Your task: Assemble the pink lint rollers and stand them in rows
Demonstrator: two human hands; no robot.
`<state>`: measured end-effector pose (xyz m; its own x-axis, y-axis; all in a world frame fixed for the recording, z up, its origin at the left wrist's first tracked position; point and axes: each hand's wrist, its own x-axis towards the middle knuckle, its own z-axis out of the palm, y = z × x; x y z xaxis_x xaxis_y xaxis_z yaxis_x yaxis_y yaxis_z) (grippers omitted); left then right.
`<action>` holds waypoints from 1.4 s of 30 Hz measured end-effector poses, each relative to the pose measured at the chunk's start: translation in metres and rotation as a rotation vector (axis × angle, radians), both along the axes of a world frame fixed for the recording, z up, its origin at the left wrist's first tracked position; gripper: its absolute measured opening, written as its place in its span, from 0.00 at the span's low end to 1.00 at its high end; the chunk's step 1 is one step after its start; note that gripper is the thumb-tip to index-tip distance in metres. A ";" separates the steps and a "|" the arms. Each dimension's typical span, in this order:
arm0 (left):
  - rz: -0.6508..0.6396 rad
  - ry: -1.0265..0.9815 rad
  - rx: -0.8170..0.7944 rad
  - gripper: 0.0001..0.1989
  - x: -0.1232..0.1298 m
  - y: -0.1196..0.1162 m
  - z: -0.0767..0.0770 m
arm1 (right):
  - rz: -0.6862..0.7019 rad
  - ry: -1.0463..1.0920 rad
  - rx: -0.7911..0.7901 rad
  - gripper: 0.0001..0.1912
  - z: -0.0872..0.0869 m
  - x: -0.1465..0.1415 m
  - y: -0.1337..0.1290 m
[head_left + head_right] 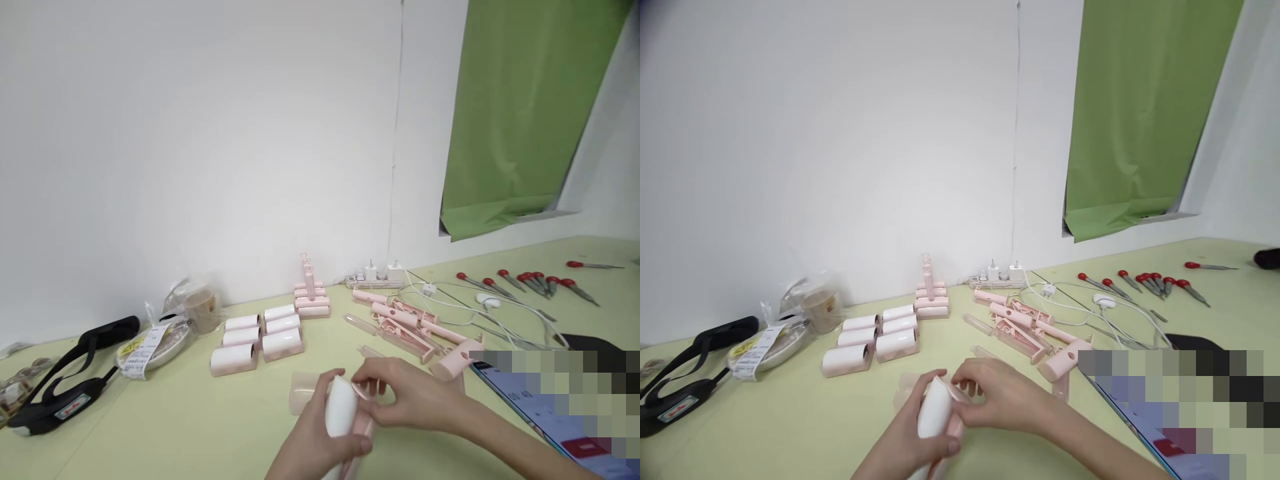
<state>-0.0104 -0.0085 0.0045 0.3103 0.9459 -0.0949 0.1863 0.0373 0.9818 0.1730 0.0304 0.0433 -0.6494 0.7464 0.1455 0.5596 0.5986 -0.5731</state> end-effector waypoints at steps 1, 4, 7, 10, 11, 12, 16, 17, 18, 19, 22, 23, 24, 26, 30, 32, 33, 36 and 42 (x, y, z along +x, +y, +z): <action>-0.047 0.078 -0.003 0.37 0.000 -0.002 0.001 | 0.025 -0.099 0.039 0.12 0.002 0.003 -0.002; -0.200 0.245 0.001 0.29 0.002 -0.008 0.007 | 0.169 -0.301 0.141 0.07 0.002 0.005 -0.010; -0.244 0.314 0.020 0.27 0.000 -0.012 0.011 | 0.248 -0.320 0.217 0.05 0.000 0.005 -0.015; -0.273 0.328 0.033 0.29 -0.004 -0.013 0.010 | 0.256 -0.289 0.226 0.04 -0.001 0.003 -0.019; -0.284 0.330 0.040 0.29 -0.005 -0.013 0.008 | 0.259 -0.282 0.218 0.04 -0.001 0.003 -0.019; -0.291 0.333 0.048 0.29 -0.006 -0.013 0.007 | 0.263 -0.278 0.210 0.04 -0.001 0.002 -0.020; -0.281 0.333 0.102 0.29 -0.009 -0.013 0.004 | 0.256 -0.283 0.203 0.06 0.000 -0.003 -0.018; -0.274 0.331 0.119 0.29 -0.009 -0.012 0.003 | 0.244 -0.298 0.195 0.06 0.001 -0.003 -0.017; -0.264 0.334 0.133 0.29 -0.009 -0.012 0.003 | 0.217 -0.317 0.184 0.05 0.003 -0.003 -0.016; -0.250 0.341 0.144 0.29 -0.009 -0.010 0.004 | 0.174 -0.328 0.173 0.06 0.006 -0.002 -0.013; -0.170 0.333 0.195 0.32 -0.010 -0.006 0.006 | 0.035 -0.244 0.083 0.18 0.016 0.006 -0.006; -0.136 0.309 0.218 0.32 -0.011 -0.004 0.008 | 0.007 -0.174 0.016 0.22 0.018 0.009 -0.003; -0.103 0.272 0.239 0.31 -0.011 -0.003 0.010 | -0.006 -0.089 -0.063 0.25 0.017 0.011 -0.001; -0.048 0.179 0.255 0.30 -0.011 -0.002 0.013 | -0.006 0.096 -0.219 0.25 0.009 0.011 -0.001; 0.037 0.027 0.251 0.31 -0.002 -0.002 0.012 | 0.042 0.474 -0.474 0.20 -0.025 -0.006 -0.012; 0.037 0.000 0.232 0.32 0.004 -0.004 0.009 | 0.037 0.626 -0.559 0.20 -0.039 -0.019 -0.021; 0.029 -0.002 0.223 0.33 0.005 -0.004 0.007 | 0.026 0.686 -0.565 0.20 -0.043 -0.024 -0.024; -0.024 0.006 0.280 0.40 -0.006 0.000 0.004 | -0.050 0.789 -0.467 0.19 -0.045 -0.031 -0.029; 0.054 0.273 0.314 0.40 -0.064 0.021 -0.015 | -0.176 0.746 -0.332 0.20 -0.029 -0.014 0.000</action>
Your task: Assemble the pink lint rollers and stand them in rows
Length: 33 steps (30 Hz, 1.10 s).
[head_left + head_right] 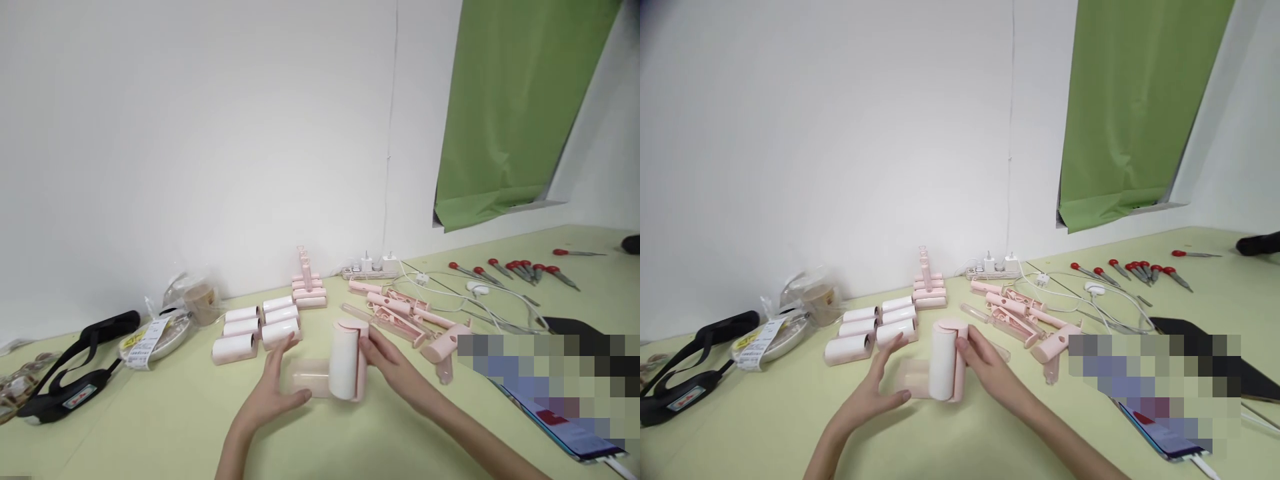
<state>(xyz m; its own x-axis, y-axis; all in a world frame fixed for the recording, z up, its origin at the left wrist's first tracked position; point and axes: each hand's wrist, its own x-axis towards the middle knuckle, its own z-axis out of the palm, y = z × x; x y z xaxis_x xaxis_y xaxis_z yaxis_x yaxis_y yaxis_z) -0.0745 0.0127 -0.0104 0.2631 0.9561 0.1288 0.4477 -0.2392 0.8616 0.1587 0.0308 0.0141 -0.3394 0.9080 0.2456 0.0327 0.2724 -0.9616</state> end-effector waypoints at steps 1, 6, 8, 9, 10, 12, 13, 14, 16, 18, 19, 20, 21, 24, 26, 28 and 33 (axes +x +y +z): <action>-0.004 -0.005 -0.099 0.40 -0.004 0.003 -0.007 | -0.002 -0.020 0.032 0.20 0.003 0.002 0.007; -0.054 -0.133 -0.182 0.33 0.020 0.007 -0.037 | 0.003 -0.332 0.223 0.18 0.012 0.003 0.022; -0.081 -0.126 -0.176 0.31 0.034 0.006 -0.041 | 0.063 -0.504 0.308 0.17 0.014 0.000 0.020; -0.092 -0.127 -0.177 0.30 0.038 0.006 -0.042 | 0.088 -0.590 0.356 0.17 0.014 -0.001 0.018; -0.101 -0.135 -0.178 0.30 0.041 0.006 -0.042 | 0.095 -0.678 0.410 0.17 0.014 -0.003 0.017; -0.117 -0.159 -0.181 0.31 0.041 0.006 -0.041 | 0.086 -0.833 0.513 0.18 0.011 -0.009 0.016; -0.122 -0.168 -0.184 0.31 0.041 0.006 -0.041 | 0.091 -0.887 0.554 0.18 0.009 -0.012 0.015; -0.126 -0.174 -0.187 0.31 0.040 0.006 -0.040 | 0.103 -0.923 0.585 0.18 0.007 -0.015 0.014; -0.141 -0.186 -0.188 0.30 0.038 0.006 -0.037 | 0.140 -0.963 0.608 0.16 0.000 -0.022 0.012; -0.159 -0.197 -0.186 0.28 0.037 0.006 -0.036 | 0.131 -0.955 0.582 0.14 -0.009 -0.025 0.009; -0.168 -0.204 -0.182 0.27 0.037 0.006 -0.036 | 0.107 -0.938 0.564 0.13 -0.013 -0.025 0.008; -0.170 -0.211 -0.175 0.26 0.038 0.006 -0.036 | 0.083 -0.906 0.552 0.13 -0.017 -0.023 0.008; -0.167 -0.214 -0.165 0.26 0.038 0.006 -0.037 | 0.055 -0.859 0.544 0.14 -0.020 -0.020 0.009; -0.142 -0.197 -0.134 0.25 0.039 0.006 -0.039 | -0.104 -0.772 0.516 0.14 -0.021 -0.003 0.021; -0.135 -0.174 -0.133 0.25 0.039 0.006 -0.040 | -0.234 -0.888 0.463 0.13 -0.018 0.012 0.036; -0.139 -0.159 -0.139 0.25 0.038 0.006 -0.040 | -0.270 -1.050 0.414 0.10 -0.015 0.026 0.049; -0.131 -0.165 -0.167 0.27 0.038 0.005 -0.039 | -0.089 -1.058 0.368 0.10 0.007 0.045 0.051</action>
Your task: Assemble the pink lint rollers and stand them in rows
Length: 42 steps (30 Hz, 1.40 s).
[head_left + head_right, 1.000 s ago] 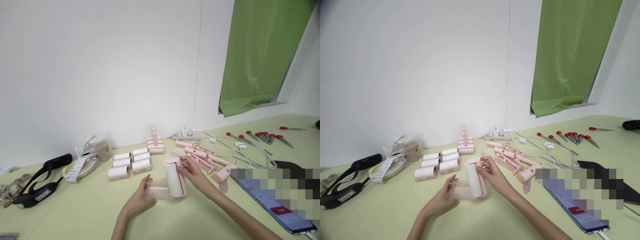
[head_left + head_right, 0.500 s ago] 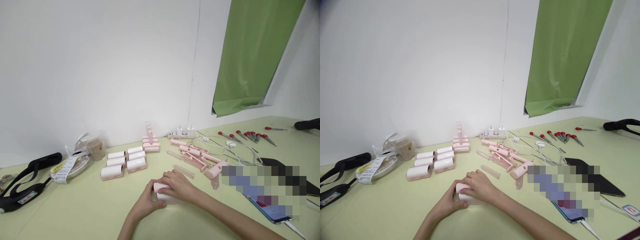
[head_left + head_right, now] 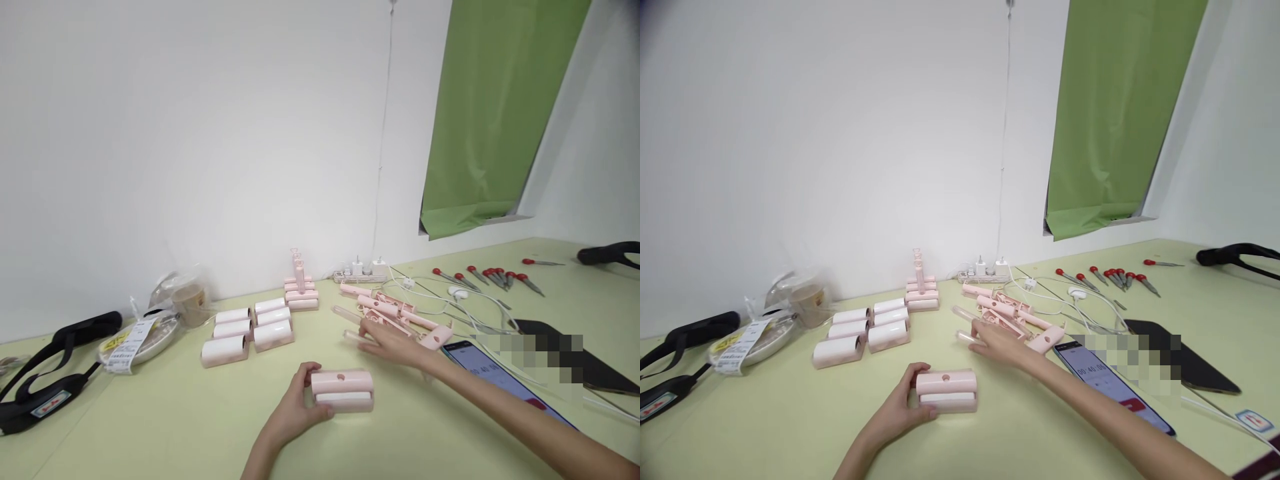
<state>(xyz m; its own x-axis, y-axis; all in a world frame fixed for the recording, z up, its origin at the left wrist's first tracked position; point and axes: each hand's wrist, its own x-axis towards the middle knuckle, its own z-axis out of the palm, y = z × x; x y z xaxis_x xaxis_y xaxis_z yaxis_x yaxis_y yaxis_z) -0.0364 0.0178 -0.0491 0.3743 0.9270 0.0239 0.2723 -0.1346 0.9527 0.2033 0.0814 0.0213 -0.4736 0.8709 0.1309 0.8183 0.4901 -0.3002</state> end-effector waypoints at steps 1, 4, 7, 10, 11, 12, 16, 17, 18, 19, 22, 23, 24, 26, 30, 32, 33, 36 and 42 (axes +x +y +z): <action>-0.006 0.001 -0.001 0.26 0.000 0.000 0.000 | 0.043 0.014 -0.023 0.11 0.009 0.001 -0.004; -0.019 0.013 0.008 0.25 0.000 0.001 0.000 | 0.226 -0.030 -0.066 0.14 0.040 -0.003 -0.015; -0.016 0.018 0.005 0.25 0.000 0.002 0.000 | 0.360 -0.198 -0.042 0.13 0.063 -0.015 -0.022; -0.009 0.032 0.000 0.25 -0.001 0.002 -0.001 | 0.431 -0.356 0.012 0.12 0.074 -0.033 -0.026; -0.007 0.039 -0.002 0.26 -0.001 0.002 -0.001 | 0.455 -0.413 0.035 0.13 0.076 -0.040 -0.026; -0.006 0.044 -0.003 0.26 -0.001 0.002 -0.001 | 0.478 -0.473 0.053 0.13 0.077 -0.047 -0.026; 0.002 0.068 -0.008 0.27 -0.001 0.001 0.000 | 0.524 -0.632 0.070 0.16 0.081 -0.071 -0.024; 0.008 0.073 -0.008 0.27 -0.001 0.000 0.001 | 0.532 -0.646 0.066 0.15 0.081 -0.075 -0.024; 0.011 0.077 -0.008 0.27 -0.001 0.000 0.001 | 0.542 -0.656 0.062 0.15 0.082 -0.079 -0.025; 0.014 0.078 -0.007 0.27 -0.001 0.001 0.001 | 0.554 -0.668 0.062 0.14 0.082 -0.081 -0.026; 0.006 0.074 -0.010 0.27 -0.001 0.001 0.000 | 0.588 -0.705 0.072 0.12 0.083 -0.087 -0.031; 0.002 0.073 -0.015 0.28 -0.001 0.002 -0.001 | 0.597 -0.717 0.083 0.11 0.083 -0.088 -0.034; 0.001 0.073 -0.021 0.28 -0.002 0.002 -0.001 | 0.602 -0.724 0.094 0.10 0.083 -0.090 -0.036; 0.002 0.068 -0.025 0.28 -0.002 0.003 -0.002 | 0.600 -0.729 0.106 0.11 0.082 -0.093 -0.039; 0.005 0.054 -0.009 0.29 -0.002 0.004 -0.001 | 0.536 -0.675 0.035 0.11 0.079 -0.100 -0.037; 0.008 0.054 -0.010 0.28 -0.001 0.004 -0.001 | 0.485 -0.653 -0.032 0.10 0.078 -0.099 -0.033; 0.009 0.053 -0.013 0.28 -0.001 0.004 -0.001 | 0.460 -0.649 -0.065 0.10 0.078 -0.098 -0.031; 0.017 0.050 -0.016 0.25 0.000 0.003 -0.001 | 0.411 -0.632 -0.142 0.09 0.077 -0.093 -0.025; 0.045 0.060 0.009 0.23 0.002 0.001 0.000 | 0.344 -0.523 -0.168 0.11 0.073 -0.088 -0.022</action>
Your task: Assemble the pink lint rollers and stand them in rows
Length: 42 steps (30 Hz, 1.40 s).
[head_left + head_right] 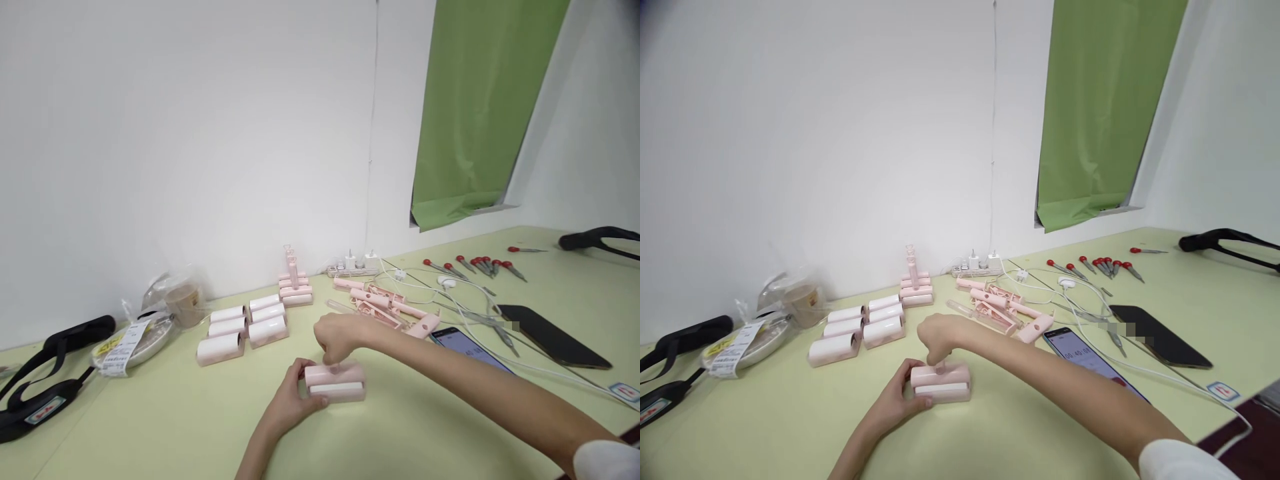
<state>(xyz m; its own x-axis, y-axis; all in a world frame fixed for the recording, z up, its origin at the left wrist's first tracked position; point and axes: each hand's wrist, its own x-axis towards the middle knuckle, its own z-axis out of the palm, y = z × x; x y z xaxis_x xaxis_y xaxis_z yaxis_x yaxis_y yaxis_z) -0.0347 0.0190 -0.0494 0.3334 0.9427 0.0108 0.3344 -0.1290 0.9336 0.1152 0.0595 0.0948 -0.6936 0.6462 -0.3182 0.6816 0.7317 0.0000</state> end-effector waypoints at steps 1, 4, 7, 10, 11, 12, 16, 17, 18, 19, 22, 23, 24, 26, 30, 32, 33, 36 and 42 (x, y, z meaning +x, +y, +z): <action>0.006 0.010 0.006 0.24 0.000 0.000 0.000 | -0.009 0.028 -0.009 0.14 0.000 0.002 0.001; 0.008 0.036 0.017 0.25 0.001 -0.002 0.003 | -0.105 0.232 -0.266 0.31 0.001 0.020 0.004; -0.004 0.061 0.003 0.25 -0.001 -0.003 0.006 | -0.256 0.571 -0.439 0.29 -0.001 0.053 0.013; -0.022 0.130 -0.059 0.26 -0.010 -0.006 0.008 | -0.332 0.723 -0.101 0.21 -0.009 0.094 0.025; -0.030 0.162 -0.091 0.28 -0.013 -0.006 0.009 | -0.353 0.719 0.003 0.18 -0.013 0.108 0.029; -0.029 0.194 -0.121 0.31 -0.016 -0.007 0.010 | -0.374 0.701 0.082 0.16 -0.017 0.121 0.032; 0.079 0.161 -0.051 0.49 -0.015 -0.003 0.026 | -0.420 0.582 0.239 0.12 -0.039 0.152 0.048; 0.104 0.100 0.031 0.49 -0.009 0.000 0.032 | -0.409 0.551 0.267 0.11 -0.046 0.154 0.053; 0.114 0.030 0.120 0.47 -0.003 0.002 0.040 | -0.392 0.521 0.292 0.10 -0.053 0.153 0.058; 0.106 -0.040 0.200 0.44 0.006 0.005 0.048 | -0.370 0.495 0.315 0.09 -0.060 0.151 0.064; 0.028 -0.213 0.279 0.39 0.033 0.014 0.065 | -0.290 0.422 0.352 0.06 -0.081 0.137 0.084; 0.002 -0.266 0.245 0.35 0.041 0.017 0.067 | -0.269 0.402 0.354 0.05 -0.087 0.133 0.090; -0.014 -0.315 0.190 0.29 0.048 0.019 0.067 | -0.251 0.386 0.354 0.05 -0.092 0.129 0.096; 0.011 -0.389 0.069 0.17 0.059 0.022 0.062 | -0.232 0.373 0.352 0.08 -0.099 0.123 0.105; 0.141 -0.485 -0.017 0.14 0.067 0.023 0.049 | -0.241 0.443 0.338 0.09 -0.102 0.124 0.109; 0.164 -0.509 -0.022 0.14 0.069 0.023 0.046 | -0.268 0.526 0.328 0.07 -0.096 0.126 0.104; 0.170 -0.515 -0.026 0.15 0.069 0.023 0.045 | -0.285 0.579 0.319 0.08 -0.091 0.126 0.099; 0.164 -0.550 -0.029 0.16 0.070 0.023 0.044 | -0.309 0.738 0.271 0.15 -0.073 0.114 0.074; 0.114 -0.656 -0.017 0.10 0.069 0.026 0.034 | -0.169 1.254 -0.175 0.14 -0.042 0.058 -0.001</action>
